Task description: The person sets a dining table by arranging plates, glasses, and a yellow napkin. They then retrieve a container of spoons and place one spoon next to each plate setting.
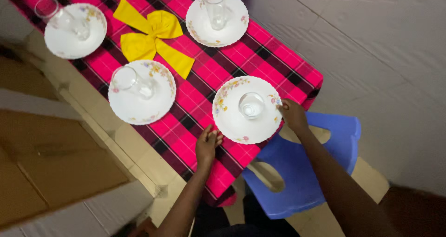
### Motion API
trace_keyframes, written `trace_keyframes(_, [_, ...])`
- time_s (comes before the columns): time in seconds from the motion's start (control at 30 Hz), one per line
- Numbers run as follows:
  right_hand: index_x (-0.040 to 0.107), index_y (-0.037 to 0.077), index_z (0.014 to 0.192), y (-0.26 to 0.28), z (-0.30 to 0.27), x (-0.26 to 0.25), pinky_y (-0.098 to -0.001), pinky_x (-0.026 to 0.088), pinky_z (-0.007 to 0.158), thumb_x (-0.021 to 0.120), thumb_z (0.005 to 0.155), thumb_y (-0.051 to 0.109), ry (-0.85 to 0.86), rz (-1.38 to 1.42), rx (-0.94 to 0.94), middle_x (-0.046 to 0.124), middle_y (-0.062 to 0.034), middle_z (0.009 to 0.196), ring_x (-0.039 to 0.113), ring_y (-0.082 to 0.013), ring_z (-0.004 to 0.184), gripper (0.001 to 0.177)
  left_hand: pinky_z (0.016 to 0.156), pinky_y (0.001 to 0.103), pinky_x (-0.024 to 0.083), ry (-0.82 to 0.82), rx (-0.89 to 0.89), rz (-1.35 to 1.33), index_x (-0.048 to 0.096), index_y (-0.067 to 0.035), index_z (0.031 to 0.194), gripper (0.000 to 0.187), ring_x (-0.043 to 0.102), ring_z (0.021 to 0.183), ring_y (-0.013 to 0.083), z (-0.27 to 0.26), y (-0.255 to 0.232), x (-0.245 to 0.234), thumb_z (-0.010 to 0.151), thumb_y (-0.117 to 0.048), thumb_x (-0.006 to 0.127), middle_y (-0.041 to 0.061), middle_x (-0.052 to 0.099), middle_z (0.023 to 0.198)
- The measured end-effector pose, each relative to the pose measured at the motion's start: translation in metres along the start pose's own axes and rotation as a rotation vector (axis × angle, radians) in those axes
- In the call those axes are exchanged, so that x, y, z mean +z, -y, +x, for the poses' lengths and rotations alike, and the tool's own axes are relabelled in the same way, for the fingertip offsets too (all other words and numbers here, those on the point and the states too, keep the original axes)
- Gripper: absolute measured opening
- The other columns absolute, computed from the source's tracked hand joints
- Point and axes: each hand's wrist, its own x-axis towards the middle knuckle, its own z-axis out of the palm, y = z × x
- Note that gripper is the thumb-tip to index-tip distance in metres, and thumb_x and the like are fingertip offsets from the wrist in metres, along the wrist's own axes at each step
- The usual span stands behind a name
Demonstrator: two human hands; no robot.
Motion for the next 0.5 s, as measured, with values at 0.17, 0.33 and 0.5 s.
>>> trace_keyframes(0.17, [0.07, 0.0, 0.122, 0.009, 0.01, -0.005, -0.0281, 0.046, 0.052, 0.072, 0.094, 0.012, 0.14, 0.367, 0.144, 0.072, -0.0054, 0.078, 0.058, -0.0094, 0.057, 0.031, 0.073, 0.027, 0.062, -0.105, 0.058, 0.036, 0.054, -0.001, 0.146, 0.05, 0.071, 0.086, 0.0164, -0.018, 0.006, 0.027, 0.097, -0.006, 0.064, 0.011, 0.071, 0.103])
trace_keyframes(0.33, [0.07, -0.003, 0.122, 0.01, 0.012, -0.007, -0.0254, 0.047, 0.051, 0.074, 0.09, 0.006, 0.141, 0.41, 0.095, 0.075, -0.0068, 0.083, 0.061, -0.0075, 0.059, 0.033, 0.071, 0.025, 0.061, -0.178, 0.04, 0.091, 0.055, -0.004, 0.146, 0.059, 0.069, 0.085, 0.0134, -0.025, -0.01, 0.042, 0.089, 0.001, 0.07, 0.006, 0.072, 0.1])
trace_keyframes(0.5, [0.07, -0.004, 0.121, 0.013, 0.008, -0.01, -0.0253, 0.049, 0.051, 0.073, 0.091, 0.005, 0.158, 0.465, 0.036, 0.076, -0.0069, 0.083, 0.063, -0.0072, 0.06, 0.031, 0.069, 0.026, 0.062, -0.179, -0.031, 0.003, 0.044, -0.002, 0.151, 0.067, 0.069, 0.083, 0.0147, -0.028, -0.015, 0.051, 0.089, 0.003, 0.069, 0.009, 0.069, 0.098])
